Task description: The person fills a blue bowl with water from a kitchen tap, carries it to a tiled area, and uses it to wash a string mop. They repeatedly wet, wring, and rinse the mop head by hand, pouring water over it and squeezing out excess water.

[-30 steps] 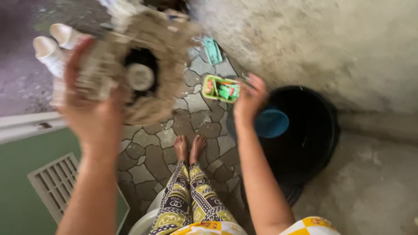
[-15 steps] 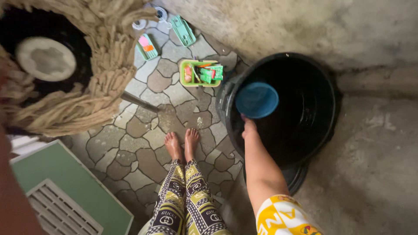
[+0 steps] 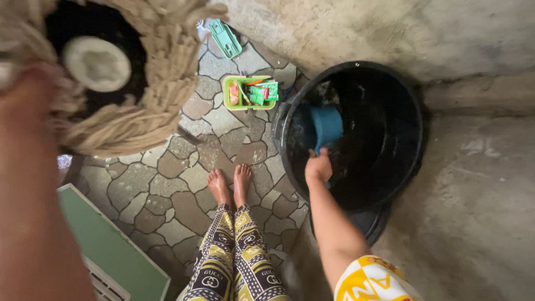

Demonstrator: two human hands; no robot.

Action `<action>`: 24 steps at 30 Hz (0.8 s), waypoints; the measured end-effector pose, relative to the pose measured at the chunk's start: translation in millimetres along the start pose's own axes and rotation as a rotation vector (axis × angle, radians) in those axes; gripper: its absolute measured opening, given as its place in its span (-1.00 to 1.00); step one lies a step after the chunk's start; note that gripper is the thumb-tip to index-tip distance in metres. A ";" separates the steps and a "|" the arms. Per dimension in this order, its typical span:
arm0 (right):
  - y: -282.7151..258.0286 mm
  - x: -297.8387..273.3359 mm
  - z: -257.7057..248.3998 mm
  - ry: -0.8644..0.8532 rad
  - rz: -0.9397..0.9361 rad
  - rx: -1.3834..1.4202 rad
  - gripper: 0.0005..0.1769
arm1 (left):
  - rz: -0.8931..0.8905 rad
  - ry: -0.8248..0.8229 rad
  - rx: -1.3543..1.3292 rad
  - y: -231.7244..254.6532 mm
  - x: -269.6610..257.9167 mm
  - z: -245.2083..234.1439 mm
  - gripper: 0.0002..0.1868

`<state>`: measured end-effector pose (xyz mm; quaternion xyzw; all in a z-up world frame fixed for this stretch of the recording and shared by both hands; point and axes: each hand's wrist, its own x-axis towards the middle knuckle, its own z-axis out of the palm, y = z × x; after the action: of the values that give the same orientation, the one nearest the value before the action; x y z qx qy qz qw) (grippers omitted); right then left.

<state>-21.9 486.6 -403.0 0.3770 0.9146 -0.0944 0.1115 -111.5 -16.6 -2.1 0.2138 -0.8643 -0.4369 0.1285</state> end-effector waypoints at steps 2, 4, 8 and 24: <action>-14.3 -17.7 -19.8 0.086 -0.008 0.209 -0.59 | -0.015 -0.015 0.008 8.8 2.8 6.7 -0.71; -36.0 -40.6 -46.0 0.351 -0.203 0.573 -0.59 | 0.267 0.021 -0.333 22.2 8.6 12.8 -0.48; -118.4 -92.8 -103.2 0.061 0.161 1.346 -0.51 | 0.333 0.091 -0.362 52.3 16.8 12.0 -0.38; -450.7 -193.4 -306.9 -0.329 -0.794 1.910 -0.80 | 0.167 0.252 -0.586 16.5 63.3 9.7 -0.51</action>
<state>-249.4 121.6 -16.1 -0.0368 0.4914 -0.8574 -0.1484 -175.1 -31.6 7.8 0.1484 -0.6937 -0.6250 0.3258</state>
